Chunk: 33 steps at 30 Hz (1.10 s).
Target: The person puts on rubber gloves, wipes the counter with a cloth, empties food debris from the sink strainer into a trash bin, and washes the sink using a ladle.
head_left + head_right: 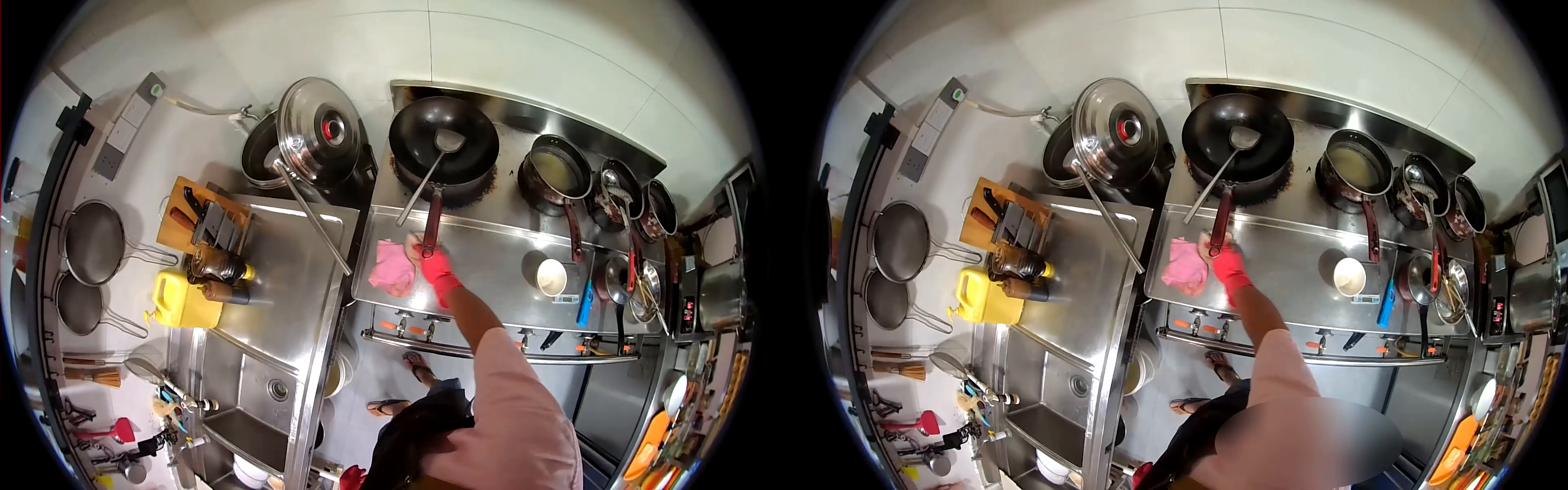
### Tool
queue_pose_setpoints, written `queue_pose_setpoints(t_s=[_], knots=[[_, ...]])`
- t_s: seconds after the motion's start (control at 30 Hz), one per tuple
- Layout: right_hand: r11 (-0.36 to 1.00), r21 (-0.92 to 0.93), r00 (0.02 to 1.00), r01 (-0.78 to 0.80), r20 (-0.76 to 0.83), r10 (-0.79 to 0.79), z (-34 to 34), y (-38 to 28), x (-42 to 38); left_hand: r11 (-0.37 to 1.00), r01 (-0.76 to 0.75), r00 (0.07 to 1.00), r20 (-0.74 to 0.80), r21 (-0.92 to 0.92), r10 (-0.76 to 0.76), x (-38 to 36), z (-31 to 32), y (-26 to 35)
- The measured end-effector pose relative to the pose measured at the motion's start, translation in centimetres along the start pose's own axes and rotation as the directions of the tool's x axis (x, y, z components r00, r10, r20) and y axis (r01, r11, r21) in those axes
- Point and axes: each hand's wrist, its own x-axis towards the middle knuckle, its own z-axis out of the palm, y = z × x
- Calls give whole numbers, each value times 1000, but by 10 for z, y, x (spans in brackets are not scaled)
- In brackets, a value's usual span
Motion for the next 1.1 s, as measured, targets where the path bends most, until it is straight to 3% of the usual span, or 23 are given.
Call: queue_pose_setpoints(t_s=[0.07,0.17,0.2,0.23,0.3,0.37,0.43,0.5,0.53,0.6,0.67,0.7,0.73,0.8,0.87,0.9,0.97,1.0,1.03,1.1], knots=[[896,317,947,-313,178,268,-80,-20,-9,999,-5,1000,-9,-40,5,3,-3,0],[850,460,919,-256,-157,362,-167,7,-13,990,-8,999,-47,-140,1,8,-6,0],[918,-383,947,-106,-321,-25,-186,55,5,981,-4,998,-68,-196,-9,10,-5,-1],[942,-281,899,-184,-436,46,-199,76,13,974,-4,997,-73,-228,-13,11,-3,-3],[847,-418,832,-329,-552,52,-202,96,33,979,-31,999,-28,-201,26,12,3,-6],[443,-802,861,-401,-495,-118,-178,107,57,990,-37,999,6,-135,38,8,8,-7],[-107,-920,894,-376,-331,-301,-126,117,76,996,9,1000,-8,-91,-10,-4,14,-1],[-229,-916,931,-330,-277,-236,-72,72,78,993,-37,999,-22,-112,34,-5,16,-13],[-70,-939,939,-337,-330,-96,-48,33,72,996,-17,1000,-22,-92,15,-8,14,-18],[471,-856,963,-212,-264,-46,-7,-7,62,999,18,1000,-18,-44,-18,-9,9,-17],[864,-500,984,-55,-176,-39,25,-34,55,991,62,998,-12,-117,-64,-18,8,-19],[967,-253,990,18,-130,-53,40,-43,54,983,66,996,-41,-169,-74,-20,10,-22],[997,15,993,78,-88,-76,54,-52,53,973,70,994,-70,-222,-87,-22,12,-25],[875,-326,916,357,-59,-396,112,-37,68,964,82,994,-44,-253,-96,-24,10,-27],[832,-304,886,464,138,-443,124,-67,69,948,161,985,-18,-274,-172,-20,7,-28],[810,-304,865,501,147,-479,133,-73,70,957,118,989,-60,-264,-139,-23,11,-31],[990,98,964,104,237,-125,139,-79,84,980,-1,994,-106,-201,-21,-31,25,-29],[953,266,943,-145,328,52,136,-78,80,985,-54,992,-124,-162,34,-39,24,-34],[979,173,969,107,202,-142,127,-77,72,977,-5,993,-120,-214,-21,-32,27,-34],[911,23,897,411,170,-408,102,-58,65,985,5,996,-90,-171,-21,-27,30,-36]])
